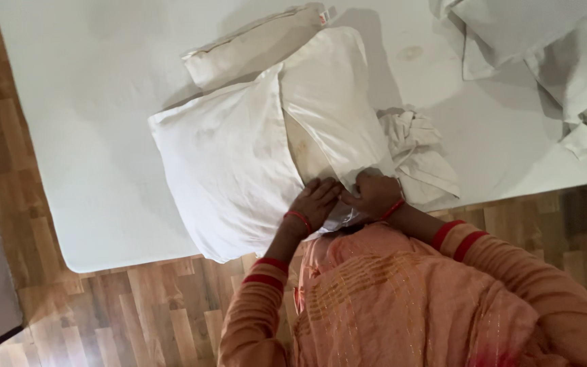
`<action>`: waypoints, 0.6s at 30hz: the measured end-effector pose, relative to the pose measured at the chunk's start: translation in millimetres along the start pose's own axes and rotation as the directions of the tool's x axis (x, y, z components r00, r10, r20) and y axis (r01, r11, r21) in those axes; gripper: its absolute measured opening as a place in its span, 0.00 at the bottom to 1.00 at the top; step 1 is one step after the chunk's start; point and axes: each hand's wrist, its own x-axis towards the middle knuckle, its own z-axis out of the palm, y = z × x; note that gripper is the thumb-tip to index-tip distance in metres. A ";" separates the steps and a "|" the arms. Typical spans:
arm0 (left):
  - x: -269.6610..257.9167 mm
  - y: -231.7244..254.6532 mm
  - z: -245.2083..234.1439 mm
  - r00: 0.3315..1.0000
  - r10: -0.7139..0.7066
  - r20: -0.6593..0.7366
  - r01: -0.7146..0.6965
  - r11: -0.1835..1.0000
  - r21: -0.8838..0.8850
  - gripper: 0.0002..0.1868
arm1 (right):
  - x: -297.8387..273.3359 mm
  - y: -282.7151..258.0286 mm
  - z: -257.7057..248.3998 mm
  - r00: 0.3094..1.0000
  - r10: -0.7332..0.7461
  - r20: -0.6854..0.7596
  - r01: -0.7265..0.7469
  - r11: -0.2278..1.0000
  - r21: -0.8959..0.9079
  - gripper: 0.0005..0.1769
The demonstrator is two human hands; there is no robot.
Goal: The person puts white pillowcases onto pillows by hand. They pick up and maneuver multiple pillows and covers on a white bed.
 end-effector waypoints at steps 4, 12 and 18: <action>0.9 -12.3 -8.4 0.992 0.125 0.012 -0.125 0.991 0.051 0.31 | -7.6 9.7 22.9 0.898 -0.249 -0.362 0.272 0.962 0.015 0.14; 78.0 3.9 -13.5 0.816 0.175 0.551 -0.119 0.984 -0.136 0.18 | -39.9 7.1 -20.3 0.994 -0.109 0.004 0.082 0.768 0.635 0.12; 112.6 18.3 9.7 0.769 0.074 0.635 0.091 0.970 -0.224 0.18 | -38.3 5.6 -29.6 0.977 -0.191 -0.093 0.209 0.783 0.586 0.10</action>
